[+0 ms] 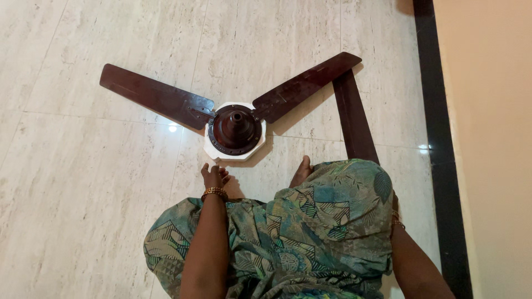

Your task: The person sits on the floor and attaches two fan blades to the fan motor housing using a screwdriver. They tighten the screws to secure each blade in place.

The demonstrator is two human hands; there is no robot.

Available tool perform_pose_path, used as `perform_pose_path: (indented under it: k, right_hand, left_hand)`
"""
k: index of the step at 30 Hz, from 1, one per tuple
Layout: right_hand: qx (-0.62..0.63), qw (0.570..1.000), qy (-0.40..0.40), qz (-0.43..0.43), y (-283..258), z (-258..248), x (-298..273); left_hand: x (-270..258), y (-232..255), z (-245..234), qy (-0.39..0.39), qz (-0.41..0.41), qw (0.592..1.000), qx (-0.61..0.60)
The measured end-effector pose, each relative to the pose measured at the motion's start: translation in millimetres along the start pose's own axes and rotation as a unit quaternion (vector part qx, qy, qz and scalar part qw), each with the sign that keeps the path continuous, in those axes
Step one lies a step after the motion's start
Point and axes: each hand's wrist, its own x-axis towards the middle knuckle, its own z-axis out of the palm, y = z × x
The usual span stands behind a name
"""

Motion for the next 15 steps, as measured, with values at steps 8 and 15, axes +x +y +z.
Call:
perform_pose_path:
  k: [8,15]
  right_hand:
    - [-0.061,0.998,-0.010,-0.030,-10.7,-11.1,13.5]
    - [-0.095,0.994,-0.015,-0.058,-2.6,-20.3,2.9]
  left_hand:
    - [-20.7,2.9,3.9,-0.014,0.027,1.000,0.006]
    - [-21.7,0.7,2.0,-0.018,0.031,0.999,-0.004]
